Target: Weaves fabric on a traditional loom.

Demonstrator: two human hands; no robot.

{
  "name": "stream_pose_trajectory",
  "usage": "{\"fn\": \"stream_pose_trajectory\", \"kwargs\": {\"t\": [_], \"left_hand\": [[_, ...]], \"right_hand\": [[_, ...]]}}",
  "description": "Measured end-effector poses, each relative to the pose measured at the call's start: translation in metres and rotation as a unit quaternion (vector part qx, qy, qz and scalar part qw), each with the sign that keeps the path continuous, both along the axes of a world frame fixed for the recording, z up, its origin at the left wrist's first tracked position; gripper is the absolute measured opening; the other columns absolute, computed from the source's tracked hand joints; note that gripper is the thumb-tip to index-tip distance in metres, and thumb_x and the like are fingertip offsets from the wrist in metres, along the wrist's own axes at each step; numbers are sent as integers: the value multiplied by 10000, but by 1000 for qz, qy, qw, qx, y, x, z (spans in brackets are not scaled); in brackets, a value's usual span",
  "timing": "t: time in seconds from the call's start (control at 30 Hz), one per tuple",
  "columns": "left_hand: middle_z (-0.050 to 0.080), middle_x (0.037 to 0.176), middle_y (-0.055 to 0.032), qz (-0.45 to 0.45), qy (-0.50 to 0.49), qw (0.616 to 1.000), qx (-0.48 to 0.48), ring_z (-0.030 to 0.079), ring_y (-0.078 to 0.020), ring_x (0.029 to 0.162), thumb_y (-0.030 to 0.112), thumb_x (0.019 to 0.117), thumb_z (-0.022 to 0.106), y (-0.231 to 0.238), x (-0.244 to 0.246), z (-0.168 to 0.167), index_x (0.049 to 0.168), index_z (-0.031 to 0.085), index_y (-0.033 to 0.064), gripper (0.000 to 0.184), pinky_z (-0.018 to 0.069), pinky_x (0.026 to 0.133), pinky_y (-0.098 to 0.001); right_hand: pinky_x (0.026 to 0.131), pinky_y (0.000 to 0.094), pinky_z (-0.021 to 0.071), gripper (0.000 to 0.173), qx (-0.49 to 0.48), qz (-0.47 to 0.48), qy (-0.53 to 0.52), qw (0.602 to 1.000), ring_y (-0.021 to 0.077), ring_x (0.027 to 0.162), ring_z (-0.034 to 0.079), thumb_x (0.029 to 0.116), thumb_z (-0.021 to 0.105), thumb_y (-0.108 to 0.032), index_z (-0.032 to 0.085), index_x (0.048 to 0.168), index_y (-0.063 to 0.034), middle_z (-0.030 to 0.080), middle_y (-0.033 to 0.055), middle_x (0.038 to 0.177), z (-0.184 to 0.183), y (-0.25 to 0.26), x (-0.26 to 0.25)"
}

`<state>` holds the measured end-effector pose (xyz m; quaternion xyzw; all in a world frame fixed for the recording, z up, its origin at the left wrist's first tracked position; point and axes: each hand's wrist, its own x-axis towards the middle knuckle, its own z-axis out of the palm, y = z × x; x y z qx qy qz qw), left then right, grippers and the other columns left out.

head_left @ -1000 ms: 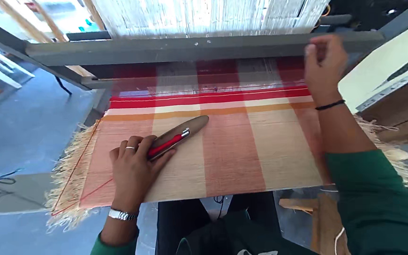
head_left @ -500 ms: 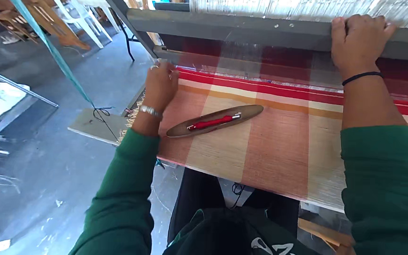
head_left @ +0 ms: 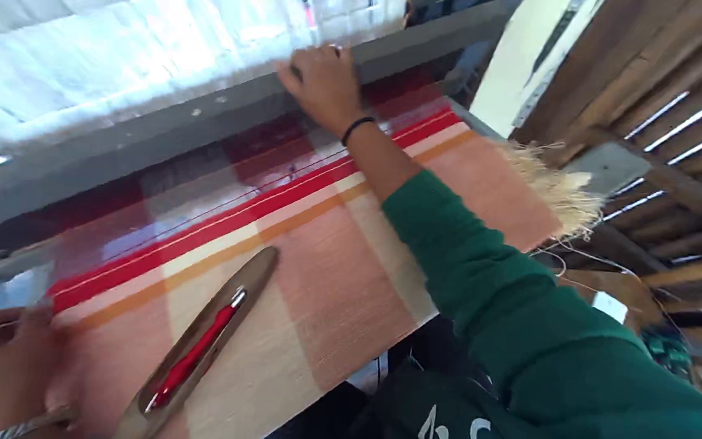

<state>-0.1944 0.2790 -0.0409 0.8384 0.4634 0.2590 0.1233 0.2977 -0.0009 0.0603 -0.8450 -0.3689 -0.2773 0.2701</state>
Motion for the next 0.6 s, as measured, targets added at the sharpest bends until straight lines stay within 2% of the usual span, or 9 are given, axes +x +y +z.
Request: {"fn": "stream_pose_trajectory", "kwargs": {"t": [0.03, 0.07, 0.1, 0.13, 0.23, 0.43, 0.5, 0.57, 0.6], "left_hand": [[661, 1090, -242, 13, 4, 1000, 6, 660, -369, 955, 488, 1051, 449, 6, -2, -7, 1272, 592, 21, 536, 536, 810, -616], [653, 1145, -244, 57, 11, 998, -17, 652, -364, 1020, 431, 1070, 440, -8, 7, 1, 1302, 577, 17, 494, 523, 875, -596], [631, 1233, -271, 111, -3, 991, -68, 616, -389, 1129, 355, 1094, 445, -36, 25, 22, 1345, 562, -7, 455, 459, 986, -603], [614, 1263, -281, 141, -15, 985, -99, 590, -391, 1171, 309, 1100, 445, -58, 38, 39, 1351, 551, -25, 431, 423, 1027, -591], [611, 1229, -307, 113, -26, 989, -95, 588, -397, 1146, 282, 1099, 448, -80, 42, 54, 1321, 553, -70, 429, 426, 1011, -578], [624, 1229, -300, 110, -34, 989, -93, 595, -402, 1153, 308, 1095, 461, -53, 34, 38, 1304, 576, -51, 431, 412, 1025, -594], [658, 1118, -280, 30, -34, 999, -15, 649, -386, 1005, 412, 1072, 459, -14, 12, 6, 1264, 596, -27, 498, 500, 900, -599], [662, 1058, -311, -90, -21, 990, 104, 691, -359, 905, 356, 1101, 383, -11, -3, 1, 1260, 570, -110, 527, 580, 771, -518], [609, 1234, -364, 26, -40, 999, 11, 643, -421, 1108, 191, 1120, 353, -69, 27, 33, 1333, 536, -143, 436, 487, 1000, -564]], "right_hand": [[1118, 547, 363, 505, 0, 3, -4, 1000, 253, 1220, 619, 1051, 415, -530, 761, 1128, -170, 735, 26, 1189, -1, 1, 2], [1117, 538, 365, 503, 4, 7, -8, 1000, 248, 1212, 621, 1051, 417, -529, 760, 1124, -169, 736, 21, 1179, -2, 1, 3], [1115, 534, 364, 501, 9, 11, -10, 1000, 246, 1203, 625, 1050, 425, -528, 762, 1108, -162, 739, 23, 1162, -2, 1, 4], [1111, 532, 360, 509, 10, 13, -10, 1000, 243, 1193, 625, 1052, 420, -536, 757, 1087, -156, 737, 25, 1147, -2, 1, 3], [1094, 522, 367, 515, 8, 12, -12, 1000, 241, 1185, 625, 1052, 412, -539, 755, 1066, -154, 738, 27, 1132, -2, 0, 3], [1116, 519, 344, 532, 12, 3, -11, 1000, 222, 1169, 629, 1051, 394, -558, 756, 1064, -168, 741, -2, 1135, -6, -3, 0], [1133, 523, 340, 539, 4, 0, -8, 1000, 223, 1199, 622, 1054, 381, -560, 757, 1082, -175, 737, -5, 1168, -6, -7, -4], [1128, 520, 341, 540, -4, 3, -2, 1000, 221, 1196, 621, 1056, 378, -558, 757, 1080, -173, 736, 0, 1162, -8, -14, -12], [1118, 515, 345, 543, -10, 2, 3, 1000, 218, 1191, 619, 1057, 375, -560, 754, 1084, -172, 736, 3, 1156, -9, -19, -17]]}}
